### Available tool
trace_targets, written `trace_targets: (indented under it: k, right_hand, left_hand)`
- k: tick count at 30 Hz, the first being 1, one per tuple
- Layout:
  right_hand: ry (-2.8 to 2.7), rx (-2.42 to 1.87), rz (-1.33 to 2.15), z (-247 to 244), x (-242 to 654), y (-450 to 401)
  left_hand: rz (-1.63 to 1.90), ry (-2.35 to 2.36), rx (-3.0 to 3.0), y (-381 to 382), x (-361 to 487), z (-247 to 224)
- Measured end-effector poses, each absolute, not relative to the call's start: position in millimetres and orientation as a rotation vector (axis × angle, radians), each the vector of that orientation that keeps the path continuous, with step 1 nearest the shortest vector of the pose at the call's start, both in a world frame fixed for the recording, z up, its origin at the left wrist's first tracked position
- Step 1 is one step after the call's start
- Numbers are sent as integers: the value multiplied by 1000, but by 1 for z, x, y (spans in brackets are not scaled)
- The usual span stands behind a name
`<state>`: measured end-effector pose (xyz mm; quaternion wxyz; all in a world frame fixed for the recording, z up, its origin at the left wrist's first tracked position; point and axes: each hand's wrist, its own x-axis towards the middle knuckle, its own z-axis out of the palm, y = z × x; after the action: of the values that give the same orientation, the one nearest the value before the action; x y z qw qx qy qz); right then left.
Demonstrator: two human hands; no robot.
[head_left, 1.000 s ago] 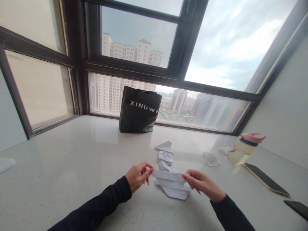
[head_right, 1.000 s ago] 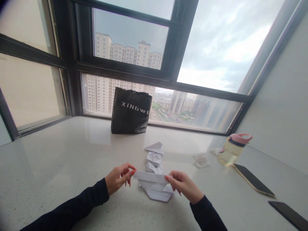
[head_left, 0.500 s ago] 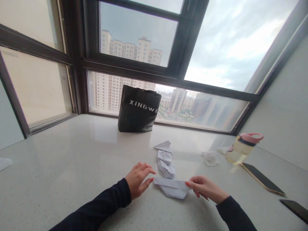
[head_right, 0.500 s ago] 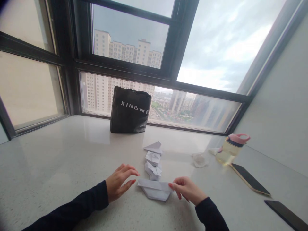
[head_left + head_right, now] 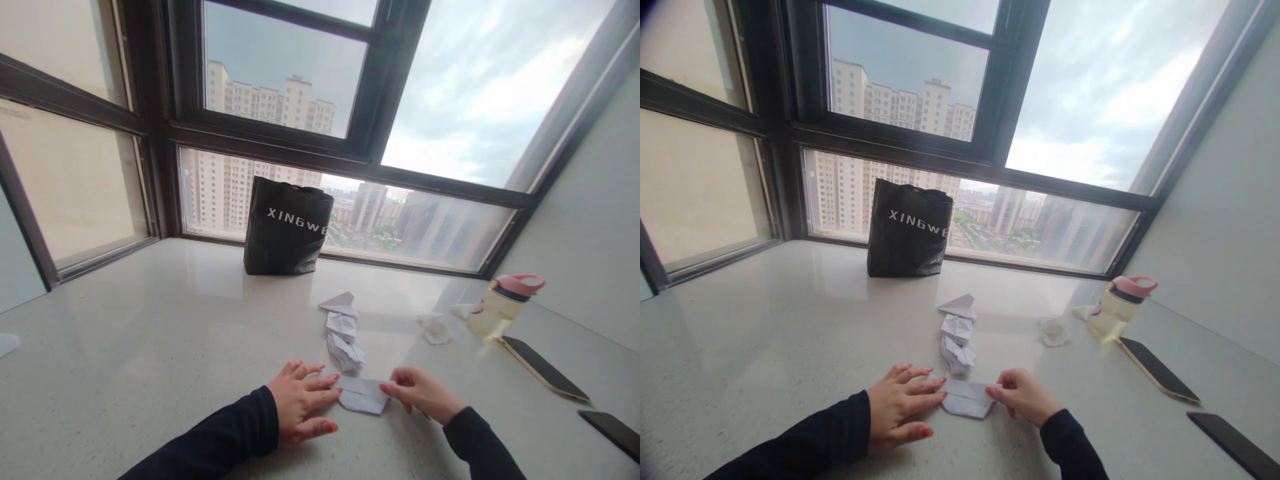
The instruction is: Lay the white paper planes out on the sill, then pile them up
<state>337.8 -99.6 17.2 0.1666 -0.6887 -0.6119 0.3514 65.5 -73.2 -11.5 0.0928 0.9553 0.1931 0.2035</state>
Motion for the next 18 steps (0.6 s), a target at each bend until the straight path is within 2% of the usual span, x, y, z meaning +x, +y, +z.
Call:
trace_targets:
  k: [7,18]
  right_hand:
    - [-1715,-1904,826,1,351,-95]
    - [-1711,-1949,954,12,341,-97]
  left_hand:
    - [583,593,2819,-74,65,-11]
    - [531,609,2888,-76,66,-10]
